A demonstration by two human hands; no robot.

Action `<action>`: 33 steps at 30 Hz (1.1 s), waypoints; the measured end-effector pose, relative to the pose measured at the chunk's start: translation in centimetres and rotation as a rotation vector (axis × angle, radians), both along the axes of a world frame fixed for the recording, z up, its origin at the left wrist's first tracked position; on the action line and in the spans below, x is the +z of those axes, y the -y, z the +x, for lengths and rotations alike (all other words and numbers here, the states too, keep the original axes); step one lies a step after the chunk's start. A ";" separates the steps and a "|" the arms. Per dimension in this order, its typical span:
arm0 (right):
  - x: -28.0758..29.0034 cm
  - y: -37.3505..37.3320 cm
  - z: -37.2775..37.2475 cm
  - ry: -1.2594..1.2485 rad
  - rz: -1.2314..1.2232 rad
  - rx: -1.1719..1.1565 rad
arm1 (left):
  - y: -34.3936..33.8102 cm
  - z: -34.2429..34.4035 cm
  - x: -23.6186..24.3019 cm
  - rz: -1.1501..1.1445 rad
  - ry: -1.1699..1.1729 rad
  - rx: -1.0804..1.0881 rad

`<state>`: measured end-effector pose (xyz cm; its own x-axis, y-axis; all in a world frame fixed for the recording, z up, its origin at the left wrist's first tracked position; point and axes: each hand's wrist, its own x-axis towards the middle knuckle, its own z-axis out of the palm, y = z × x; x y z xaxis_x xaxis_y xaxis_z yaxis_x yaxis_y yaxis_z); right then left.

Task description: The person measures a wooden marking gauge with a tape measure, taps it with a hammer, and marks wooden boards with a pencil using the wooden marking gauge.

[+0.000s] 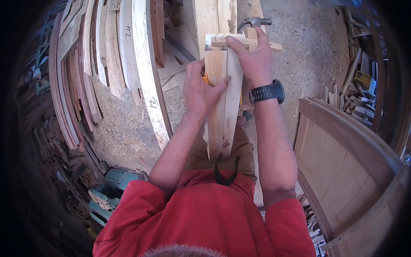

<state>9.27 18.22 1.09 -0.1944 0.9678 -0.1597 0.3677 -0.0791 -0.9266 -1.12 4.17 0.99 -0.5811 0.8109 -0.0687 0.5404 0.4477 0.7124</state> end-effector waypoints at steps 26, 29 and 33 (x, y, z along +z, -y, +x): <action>-0.3 -2.3 -1.9 0.041 -0.195 -0.103 | 0.0 0.3 0.2 0.044 -0.086 0.005; -0.4 -2.3 -1.0 0.018 -0.216 -0.071 | 0.1 0.7 0.4 0.016 -0.057 0.009; -0.2 -1.8 -0.6 -0.007 -0.235 -0.026 | 0.2 0.7 0.3 -0.012 -0.021 0.010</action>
